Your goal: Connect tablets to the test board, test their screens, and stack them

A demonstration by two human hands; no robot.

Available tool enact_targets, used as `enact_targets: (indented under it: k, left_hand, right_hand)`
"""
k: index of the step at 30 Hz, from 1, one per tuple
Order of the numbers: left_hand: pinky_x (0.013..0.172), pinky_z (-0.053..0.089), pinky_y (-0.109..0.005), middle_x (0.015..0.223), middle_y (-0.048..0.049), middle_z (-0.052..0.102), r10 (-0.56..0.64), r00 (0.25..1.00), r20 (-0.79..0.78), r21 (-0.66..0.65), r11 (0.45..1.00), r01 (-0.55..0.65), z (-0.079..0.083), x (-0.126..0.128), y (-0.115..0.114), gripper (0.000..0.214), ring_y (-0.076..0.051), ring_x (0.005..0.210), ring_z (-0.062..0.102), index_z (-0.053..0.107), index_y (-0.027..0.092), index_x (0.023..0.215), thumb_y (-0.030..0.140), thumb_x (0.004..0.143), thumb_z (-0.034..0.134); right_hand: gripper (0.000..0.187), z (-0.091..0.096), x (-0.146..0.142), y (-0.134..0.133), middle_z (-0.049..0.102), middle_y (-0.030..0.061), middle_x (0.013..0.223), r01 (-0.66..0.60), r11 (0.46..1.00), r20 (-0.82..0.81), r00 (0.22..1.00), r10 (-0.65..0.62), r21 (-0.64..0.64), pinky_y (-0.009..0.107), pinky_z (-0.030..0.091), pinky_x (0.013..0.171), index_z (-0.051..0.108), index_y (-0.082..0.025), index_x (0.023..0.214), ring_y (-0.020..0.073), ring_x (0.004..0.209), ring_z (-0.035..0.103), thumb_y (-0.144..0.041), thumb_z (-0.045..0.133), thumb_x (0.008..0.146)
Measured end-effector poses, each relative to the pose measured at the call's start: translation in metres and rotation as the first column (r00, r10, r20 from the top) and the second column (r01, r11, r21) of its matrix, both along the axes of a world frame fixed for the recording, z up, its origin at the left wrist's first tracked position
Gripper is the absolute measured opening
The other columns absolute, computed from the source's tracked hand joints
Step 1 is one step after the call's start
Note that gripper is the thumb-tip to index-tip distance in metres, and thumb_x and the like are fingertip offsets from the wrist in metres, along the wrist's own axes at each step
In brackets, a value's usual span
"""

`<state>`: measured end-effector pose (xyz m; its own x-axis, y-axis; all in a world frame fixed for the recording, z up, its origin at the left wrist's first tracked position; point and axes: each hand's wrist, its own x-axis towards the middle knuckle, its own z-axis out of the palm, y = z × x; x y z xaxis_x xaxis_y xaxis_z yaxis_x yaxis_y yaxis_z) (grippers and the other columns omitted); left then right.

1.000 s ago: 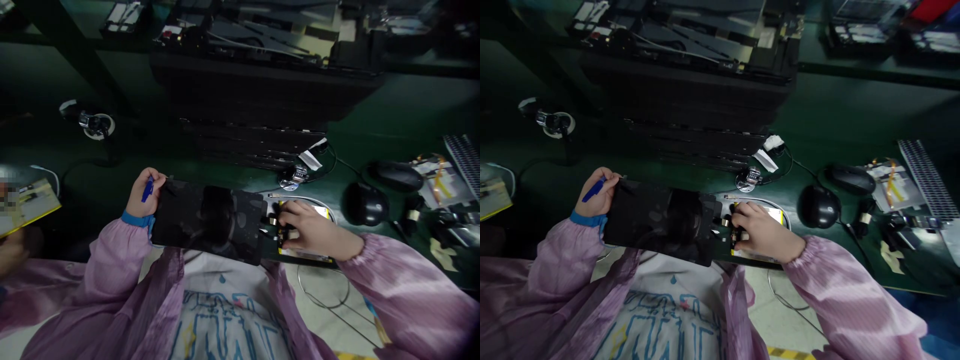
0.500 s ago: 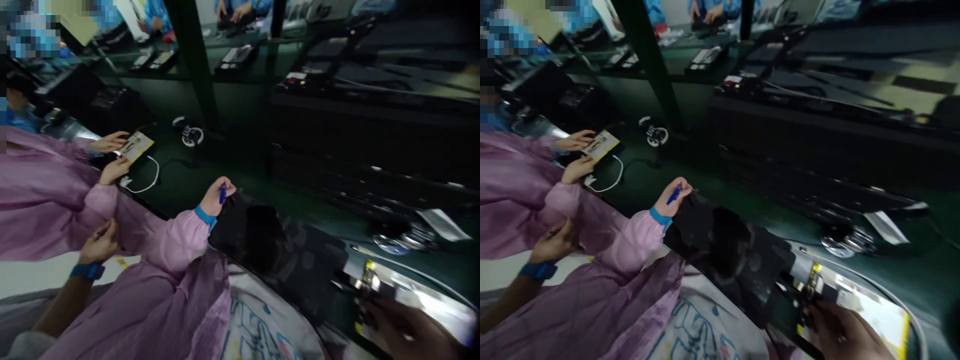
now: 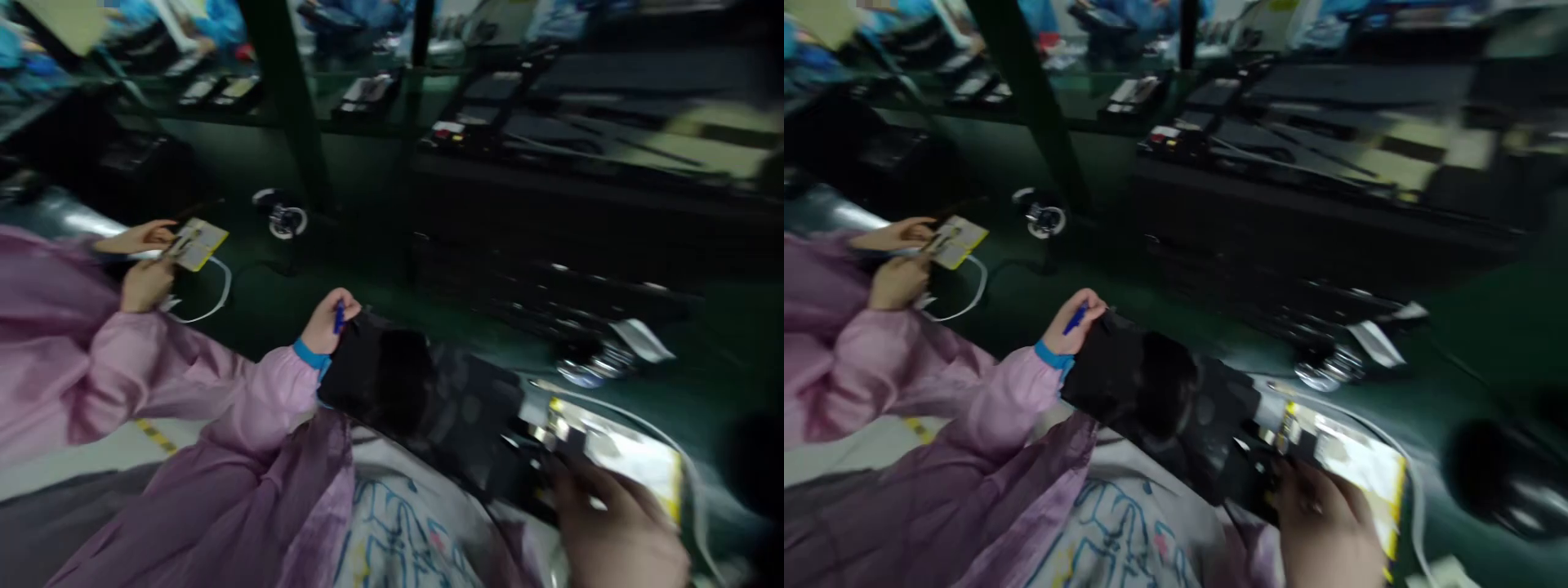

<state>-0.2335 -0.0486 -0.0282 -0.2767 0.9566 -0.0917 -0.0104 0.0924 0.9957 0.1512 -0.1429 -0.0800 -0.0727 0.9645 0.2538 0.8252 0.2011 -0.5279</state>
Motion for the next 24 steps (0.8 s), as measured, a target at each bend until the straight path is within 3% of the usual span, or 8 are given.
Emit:
enact_targets:
  k: [1,4,12,19,24]
  left_hand:
    - [0.058,0.031,-0.025,0.066,0.0029,0.053,0.006,1.0,-0.013,0.014,1.0,-0.005,-0.001,-0.001,0.002,0.027,-0.009,0.059,0.044,0.045,0.018,0.069,0.026,0.071,0.071]
    - [0.053,0.031,-0.023,0.067,0.0033,0.055,0.045,0.999,0.025,0.037,0.998,-0.046,-0.006,-0.005,0.011,0.026,-0.009,0.055,0.045,0.046,0.019,0.069,0.022,0.067,0.072]
    - [0.064,0.043,-0.02,0.067,0.0018,0.059,0.085,0.985,0.153,-0.018,0.996,-0.083,0.003,0.001,0.025,0.029,-0.009,0.066,0.057,0.046,0.018,0.065,0.014,0.057,0.074]
    - [0.065,0.045,-0.023,0.07,0.0026,0.058,0.048,0.991,0.123,0.002,0.999,-0.049,-0.001,-0.002,0.026,0.027,-0.01,0.066,0.056,0.045,0.019,0.067,0.016,0.063,0.072]
    - [0.066,0.045,-0.021,0.068,0.003,0.057,0.082,0.988,0.134,0.006,0.996,-0.084,-0.001,-0.001,0.027,0.028,-0.01,0.068,0.056,0.046,0.018,0.064,0.015,0.059,0.074]
  right_hand:
    - [0.016,0.009,-0.009,0.0,0.062,0.0109,0.081,0.096,0.995,0.08,0.992,-0.099,0.04,0.044,0.047,0.057,0.066,-0.024,0.091,0.0294,0.069,0.059,-0.036,0.056,0.087]
    - [0.023,0.024,-0.027,0.011,0.063,0.0098,0.075,0.139,0.987,0.093,0.985,-0.146,0.077,0.039,0.051,0.061,0.067,-0.019,0.077,0.0227,0.066,0.06,-0.032,0.052,0.09]
    - [0.021,0.022,-0.022,0.022,0.065,0.008,0.076,0.306,0.947,-0.099,0.944,-0.315,-0.093,0.036,0.051,0.062,0.064,-0.019,0.07,0.0205,0.066,0.061,-0.034,0.058,0.084]
    - [0.02,0.023,-0.02,0.025,0.064,0.0085,0.078,0.274,0.954,-0.114,0.951,-0.288,-0.123,0.037,0.051,0.064,0.065,-0.018,0.075,0.0206,0.067,0.06,-0.033,0.056,0.084]
    - [0.013,0.021,-0.018,0.03,0.06,0.0078,0.078,0.224,0.962,-0.121,0.962,-0.243,-0.155,0.037,0.051,0.063,0.06,-0.02,0.075,0.0203,0.067,0.058,-0.027,0.054,0.083]
